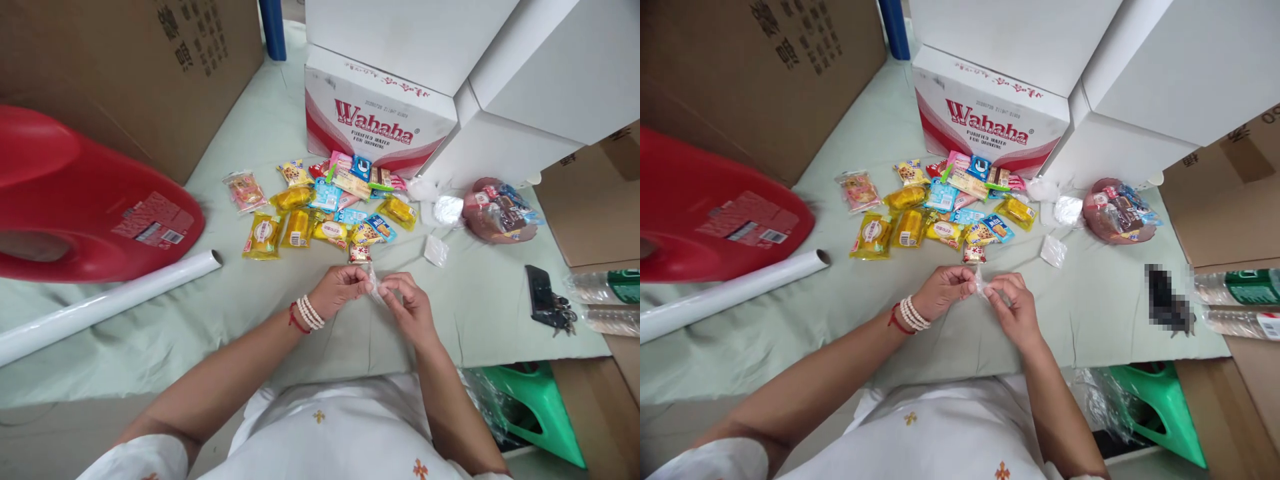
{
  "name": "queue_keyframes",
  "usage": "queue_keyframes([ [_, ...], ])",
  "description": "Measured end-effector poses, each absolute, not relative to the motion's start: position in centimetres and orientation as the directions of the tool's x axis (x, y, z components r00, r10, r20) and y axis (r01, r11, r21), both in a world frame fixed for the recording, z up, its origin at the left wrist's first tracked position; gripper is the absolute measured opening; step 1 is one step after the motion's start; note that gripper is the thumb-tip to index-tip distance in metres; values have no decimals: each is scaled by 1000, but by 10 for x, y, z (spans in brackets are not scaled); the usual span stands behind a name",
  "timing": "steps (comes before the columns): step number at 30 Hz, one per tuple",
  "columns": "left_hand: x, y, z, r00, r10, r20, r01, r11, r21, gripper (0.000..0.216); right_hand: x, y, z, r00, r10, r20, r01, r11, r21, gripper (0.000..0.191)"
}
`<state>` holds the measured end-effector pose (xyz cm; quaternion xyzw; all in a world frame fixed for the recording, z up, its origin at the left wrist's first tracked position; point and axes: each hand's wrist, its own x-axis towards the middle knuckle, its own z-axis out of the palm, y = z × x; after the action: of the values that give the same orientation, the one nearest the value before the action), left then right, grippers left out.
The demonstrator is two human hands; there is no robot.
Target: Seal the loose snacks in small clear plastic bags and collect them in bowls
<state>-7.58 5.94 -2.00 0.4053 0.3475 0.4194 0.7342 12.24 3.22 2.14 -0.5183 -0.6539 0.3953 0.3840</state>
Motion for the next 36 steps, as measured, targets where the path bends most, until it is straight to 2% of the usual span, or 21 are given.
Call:
queue_keyframes([
  [2,-80,62,-19,444,880,-169,-347,343,873,52,125,36,20,-61,998,-1,162,9,-987,21],
  [5,-87,67,-19,483,861,-158,-399,377,836,52,140,38,20,30,986,-162,-170,-154,-973,26],
  [7,-90,70,-19,499,853,-152,-406,385,829,51,149,37,22,14,967,-256,-289,-241,-927,27],
  [10,-90,71,-19,500,858,-118,-380,339,860,49,155,35,23,9,948,-318,-349,-295,-889,29],
  [13,-88,69,-17,534,844,-53,-350,278,894,48,152,36,26,62,960,-272,-371,-231,-899,29],
  [16,-85,65,-14,639,766,-69,-279,315,907,51,145,40,36,56,984,-172,-322,-145,-936,35],
  [18,-83,62,-13,669,737,-102,-246,348,905,52,139,41,42,62,993,-96,-205,-82,-975,44],
  [21,-80,60,-13,619,778,-106,-252,324,912,54,129,34,44,125,992,6,102,-6,-995,37],
  [24,-80,60,-17,576,814,-76,-255,268,929,53,120,24,35,4,1000,-22,312,-22,-950,31],
  [26,-81,60,-19,576,815,-62,-261,255,931,52,118,19,29,-39,996,-86,289,-71,-955,29],
  [28,-82,62,-22,568,820,-70,-295,283,913,51,122,17,25,15,989,-148,176,-149,-973,30],
  [32,-83,64,-22,530,830,-173,-417,433,799,50,139,17,25,42,953,-299,-25,-298,-954,34],
  [34,-83,65,-21,517,827,-220,-470,489,735,50,144,16,25,31,934,-356,-57,-354,-934,36],
  [36,-81,65,-20,504,824,-258,-496,521,694,51,144,14,24,47,937,-347,-49,-345,-937,36],
])
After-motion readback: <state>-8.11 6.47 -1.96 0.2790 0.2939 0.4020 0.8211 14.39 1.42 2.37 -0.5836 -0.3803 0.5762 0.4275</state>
